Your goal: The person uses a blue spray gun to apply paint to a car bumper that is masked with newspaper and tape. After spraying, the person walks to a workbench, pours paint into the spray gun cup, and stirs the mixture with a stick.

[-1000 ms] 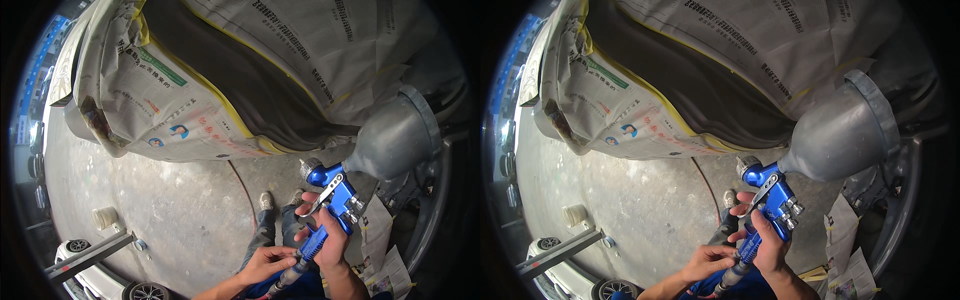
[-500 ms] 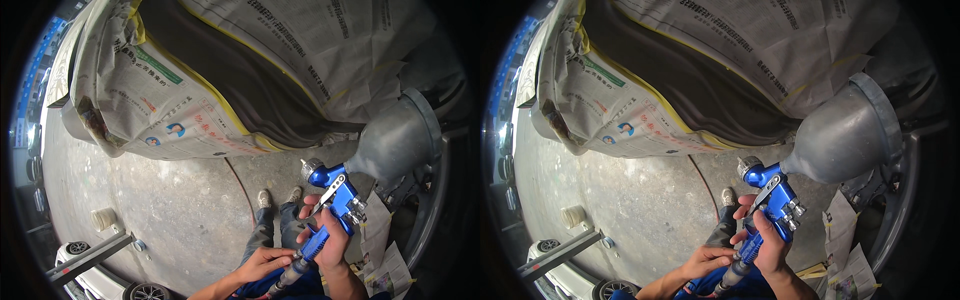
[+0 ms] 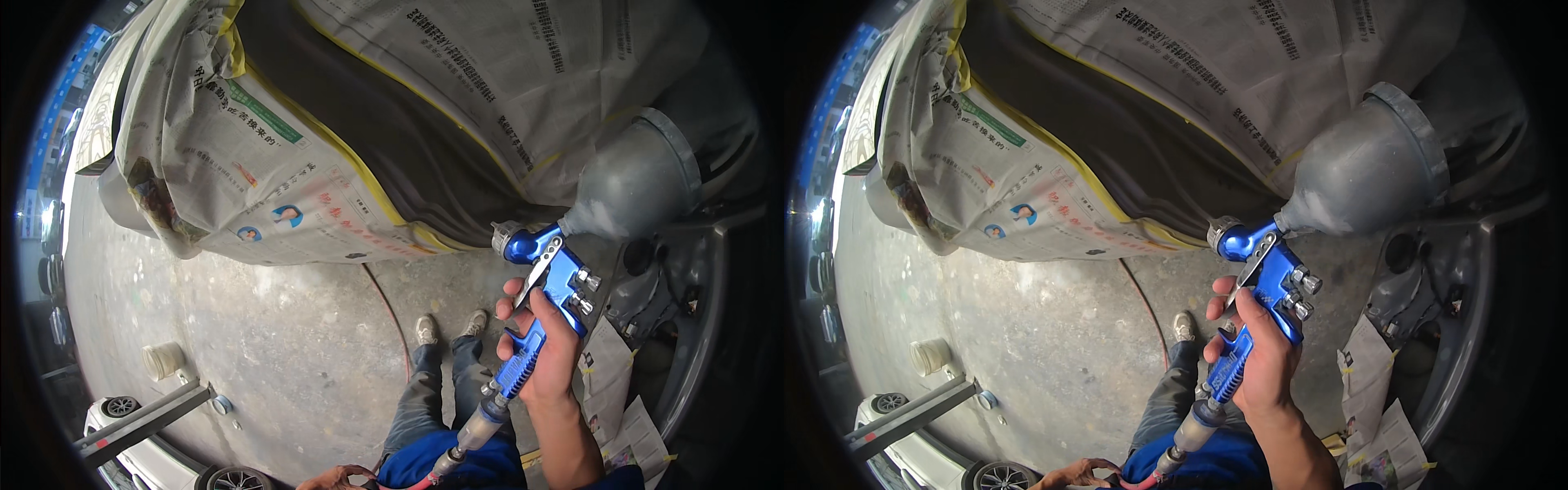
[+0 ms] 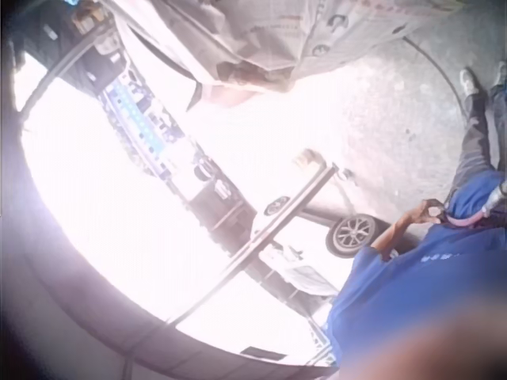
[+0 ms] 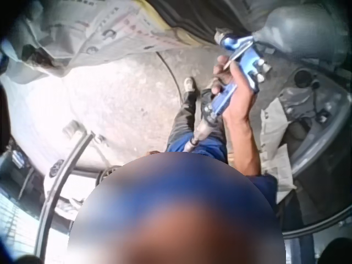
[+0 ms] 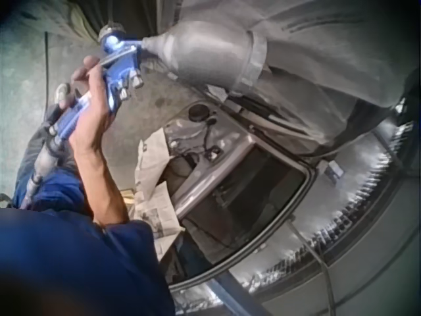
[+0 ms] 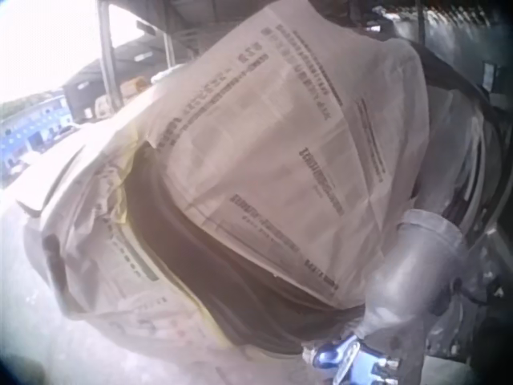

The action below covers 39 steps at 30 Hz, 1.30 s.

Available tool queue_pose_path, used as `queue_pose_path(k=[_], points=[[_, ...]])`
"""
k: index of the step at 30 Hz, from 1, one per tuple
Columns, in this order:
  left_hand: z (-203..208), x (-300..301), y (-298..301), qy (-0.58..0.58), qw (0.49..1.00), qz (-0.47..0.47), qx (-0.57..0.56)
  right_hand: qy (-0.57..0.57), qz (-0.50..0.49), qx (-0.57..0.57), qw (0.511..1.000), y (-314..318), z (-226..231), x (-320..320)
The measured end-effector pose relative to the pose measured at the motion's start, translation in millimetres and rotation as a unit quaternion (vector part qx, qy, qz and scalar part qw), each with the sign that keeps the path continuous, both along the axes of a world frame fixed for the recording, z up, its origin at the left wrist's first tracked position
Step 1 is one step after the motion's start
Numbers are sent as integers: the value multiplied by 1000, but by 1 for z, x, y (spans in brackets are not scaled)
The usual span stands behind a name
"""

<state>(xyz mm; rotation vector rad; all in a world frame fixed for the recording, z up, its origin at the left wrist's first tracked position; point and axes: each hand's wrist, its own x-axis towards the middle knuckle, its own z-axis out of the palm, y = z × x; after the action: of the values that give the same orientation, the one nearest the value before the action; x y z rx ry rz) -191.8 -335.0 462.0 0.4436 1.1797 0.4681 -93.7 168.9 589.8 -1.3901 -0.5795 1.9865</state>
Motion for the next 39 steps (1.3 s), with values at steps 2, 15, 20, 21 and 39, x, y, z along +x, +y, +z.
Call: queue_pose_path(k=[2, 15, 20, 21, 39], points=[[-1, 1, -5, -12, 1000, 3, 3, 100, 12, 26, 995, 0, 4, -8], [-21, 2, -60, -61, 994, -82, 24, 65, -5, 4, 998, -30, 5, 3], [-18, -1, -84, 110, 968, -225, 29, 123, 76, -33, 989, -38, -3, 2], [-17, -4, -87, 118, 968, -220, 25, 91, 57, -38, 994, -41, -4, 3], [-22, -1, -77, 283, 940, -168, -87, 41, -48, 5, 998, 14, -41, 21]])
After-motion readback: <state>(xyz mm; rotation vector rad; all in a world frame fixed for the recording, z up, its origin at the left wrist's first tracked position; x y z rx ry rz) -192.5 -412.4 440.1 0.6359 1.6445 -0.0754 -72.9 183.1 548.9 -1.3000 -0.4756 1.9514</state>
